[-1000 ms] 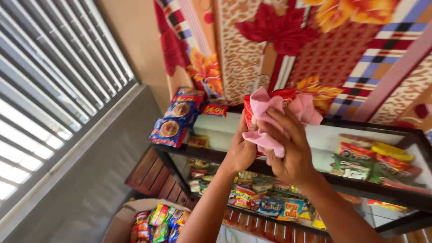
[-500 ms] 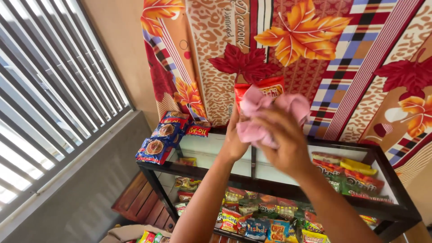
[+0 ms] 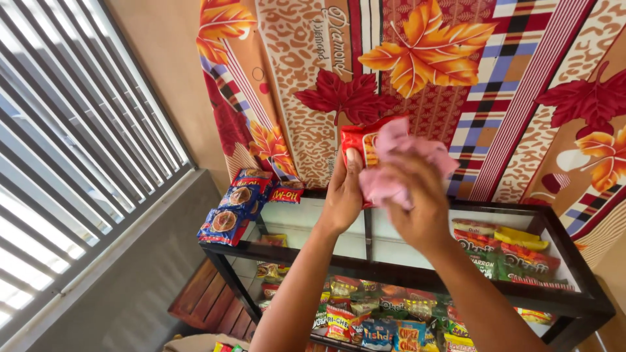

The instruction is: Wipe down individual snack bags with a cloth and place them inside a display cabinet.

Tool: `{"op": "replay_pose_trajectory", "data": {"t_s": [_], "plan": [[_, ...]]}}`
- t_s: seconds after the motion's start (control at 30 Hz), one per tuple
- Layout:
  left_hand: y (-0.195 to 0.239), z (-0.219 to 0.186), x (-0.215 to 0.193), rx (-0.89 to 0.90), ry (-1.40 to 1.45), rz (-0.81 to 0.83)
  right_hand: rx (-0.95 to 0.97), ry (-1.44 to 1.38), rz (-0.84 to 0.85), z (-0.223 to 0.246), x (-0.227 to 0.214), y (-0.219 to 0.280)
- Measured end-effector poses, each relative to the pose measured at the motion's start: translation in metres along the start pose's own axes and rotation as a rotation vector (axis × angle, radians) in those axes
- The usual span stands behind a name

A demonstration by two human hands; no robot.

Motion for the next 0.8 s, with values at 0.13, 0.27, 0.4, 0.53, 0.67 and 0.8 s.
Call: {"op": "replay_pose_trajectory", "data": {"t_s": [0.13, 0.27, 0.4, 0.53, 0.67, 0.8], "plan": [[0.005, -0.005, 0.008, -0.147, 0.163, -0.046, 0.204, 0.095, -0.186, -0.097, -0.021, 0.063], [0.000, 0.025, -0.009, -0.270, 0.379, -0.128, 0.962, -0.856, -0.212, -0.148, 0.009, 0.107], [-0.005, 0.013, -0.001, -0.098, 0.071, -0.024, 0.852, -0.880, -0.174, -0.092, -0.006, 0.063], [0.009, -0.037, 0.006, 0.195, -0.314, -0.219, 0.802, -0.579, -0.159, -0.091, -0.014, 0.070], [0.027, -0.049, 0.026, 0.191, -0.239, -0.157, 0.571, -0.218, -0.176, -0.057, -0.015, 0.067], [0.025, 0.032, -0.012, -0.223, 0.190, -0.220, 0.313, -0.289, 0.061, 0.000, 0.006, 0.051]]}}
Point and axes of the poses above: each hand's wrist, its own y-axis away from the middle knuckle, its own x-axis out of the palm, z = x × y, the point moved 10 cm from there along -y, towards the middle knuckle, and after that the axes turned 8 degrees about -z, right-handed, at the moved point
